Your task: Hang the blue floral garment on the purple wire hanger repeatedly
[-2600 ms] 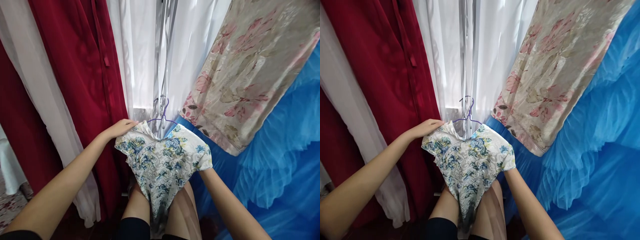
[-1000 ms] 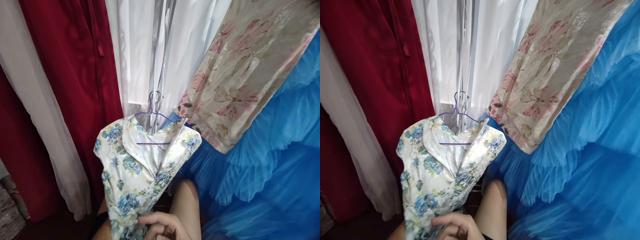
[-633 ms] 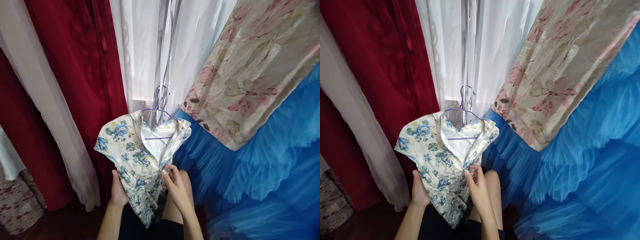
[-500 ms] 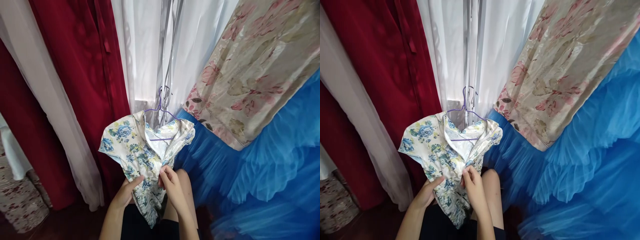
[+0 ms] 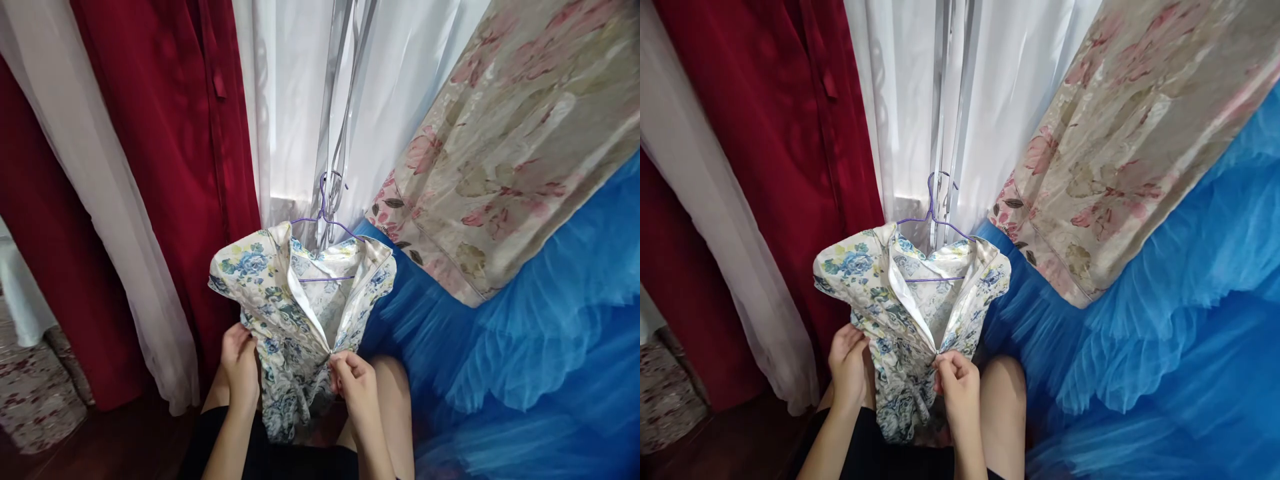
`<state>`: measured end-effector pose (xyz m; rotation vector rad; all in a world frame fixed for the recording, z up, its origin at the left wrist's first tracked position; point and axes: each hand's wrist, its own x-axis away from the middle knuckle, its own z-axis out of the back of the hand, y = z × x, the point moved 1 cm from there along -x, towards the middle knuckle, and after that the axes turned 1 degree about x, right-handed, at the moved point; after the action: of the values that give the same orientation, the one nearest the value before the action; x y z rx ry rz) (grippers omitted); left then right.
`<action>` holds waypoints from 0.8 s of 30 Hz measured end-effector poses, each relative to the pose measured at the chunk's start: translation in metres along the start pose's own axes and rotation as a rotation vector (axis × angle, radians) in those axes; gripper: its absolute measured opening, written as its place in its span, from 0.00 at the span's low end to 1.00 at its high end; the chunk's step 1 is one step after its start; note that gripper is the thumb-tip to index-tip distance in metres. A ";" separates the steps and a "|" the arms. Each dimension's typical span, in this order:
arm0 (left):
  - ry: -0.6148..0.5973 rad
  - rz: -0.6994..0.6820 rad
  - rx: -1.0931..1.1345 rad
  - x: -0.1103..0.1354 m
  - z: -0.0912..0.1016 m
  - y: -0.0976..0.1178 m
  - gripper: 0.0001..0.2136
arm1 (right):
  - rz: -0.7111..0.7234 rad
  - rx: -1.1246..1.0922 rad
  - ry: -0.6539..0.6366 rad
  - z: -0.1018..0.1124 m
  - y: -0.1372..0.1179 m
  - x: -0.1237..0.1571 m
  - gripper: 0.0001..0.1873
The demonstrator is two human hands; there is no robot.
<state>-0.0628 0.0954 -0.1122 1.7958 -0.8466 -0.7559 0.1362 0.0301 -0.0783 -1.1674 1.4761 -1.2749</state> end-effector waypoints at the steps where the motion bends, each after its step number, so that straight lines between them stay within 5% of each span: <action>1: 0.101 -0.134 -0.047 0.002 0.002 0.001 0.19 | -0.012 -0.004 0.025 0.004 0.000 0.003 0.17; 3: 0.125 -0.358 -0.110 0.015 0.001 0.004 0.19 | -0.024 -0.005 0.030 0.006 -0.003 0.007 0.18; 4: 0.015 -0.413 -0.129 0.024 -0.003 0.005 0.17 | -0.026 -0.003 0.009 0.004 -0.005 0.009 0.19; 7: -0.456 -0.315 -0.154 0.056 -0.017 0.003 0.15 | -0.033 0.003 -0.071 -0.013 -0.011 0.017 0.22; 9: -0.604 -0.187 -0.157 0.071 -0.025 0.000 0.12 | -0.026 -0.013 -0.094 -0.026 -0.015 0.020 0.23; 13: -0.632 -0.123 -0.169 0.076 -0.031 0.002 0.11 | 0.066 0.003 -0.072 -0.040 -0.040 0.003 0.20; 20: -0.718 -0.201 -0.338 0.076 -0.025 -0.017 0.12 | 0.331 0.031 -0.031 -0.048 -0.147 -0.101 0.18; 24: -0.797 -0.250 -0.383 0.066 -0.023 -0.015 0.11 | 0.395 0.024 -0.036 -0.054 -0.172 -0.116 0.14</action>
<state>-0.0044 0.0576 -0.1263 1.2490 -0.8914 -1.7333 0.1295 0.1466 0.1014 -0.8249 1.5655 -0.9917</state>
